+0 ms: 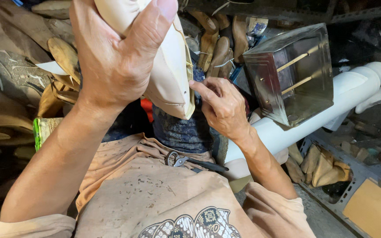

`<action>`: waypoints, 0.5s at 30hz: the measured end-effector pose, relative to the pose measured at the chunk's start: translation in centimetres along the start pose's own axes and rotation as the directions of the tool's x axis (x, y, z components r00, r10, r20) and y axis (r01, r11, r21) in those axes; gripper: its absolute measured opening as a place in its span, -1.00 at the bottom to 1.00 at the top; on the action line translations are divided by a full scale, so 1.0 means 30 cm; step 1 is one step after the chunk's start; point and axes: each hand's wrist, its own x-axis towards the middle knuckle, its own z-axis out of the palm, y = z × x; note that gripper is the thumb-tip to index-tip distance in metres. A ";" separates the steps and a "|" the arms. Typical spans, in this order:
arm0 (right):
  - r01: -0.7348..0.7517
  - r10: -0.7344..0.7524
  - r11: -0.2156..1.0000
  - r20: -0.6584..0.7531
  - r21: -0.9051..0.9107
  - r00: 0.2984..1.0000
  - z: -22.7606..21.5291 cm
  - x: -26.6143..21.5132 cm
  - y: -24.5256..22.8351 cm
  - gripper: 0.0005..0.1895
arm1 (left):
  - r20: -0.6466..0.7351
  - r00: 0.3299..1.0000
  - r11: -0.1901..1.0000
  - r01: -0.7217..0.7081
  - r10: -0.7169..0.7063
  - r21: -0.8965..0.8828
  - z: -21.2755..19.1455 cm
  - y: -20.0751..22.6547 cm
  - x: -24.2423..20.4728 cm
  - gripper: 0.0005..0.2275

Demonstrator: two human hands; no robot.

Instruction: The person uses pliers to pull and remove staples from the sole of a beige slip-on shoe. They then use a hammer to tap the shoe and a knife to scrape the sole, repeatedly turning the shoe to work on different areas.

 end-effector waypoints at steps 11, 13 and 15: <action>-0.115 0.119 0.978 0.017 -0.172 0.993 0.010 -0.068 -0.121 -0.45 | 0.031 0.999 0.991 0.033 -0.029 -0.130 -0.047 0.115 -0.098 -0.61; -0.102 0.111 0.965 0.025 -0.241 0.994 0.003 -0.069 -0.133 -0.43 | 0.023 0.999 0.992 0.045 -0.043 -0.117 -0.052 0.129 -0.119 -0.56; -0.085 0.100 0.947 0.032 -0.309 0.994 -0.005 -0.066 -0.149 -0.41 | 0.012 0.998 0.993 0.056 -0.055 -0.103 -0.057 0.132 -0.142 -0.52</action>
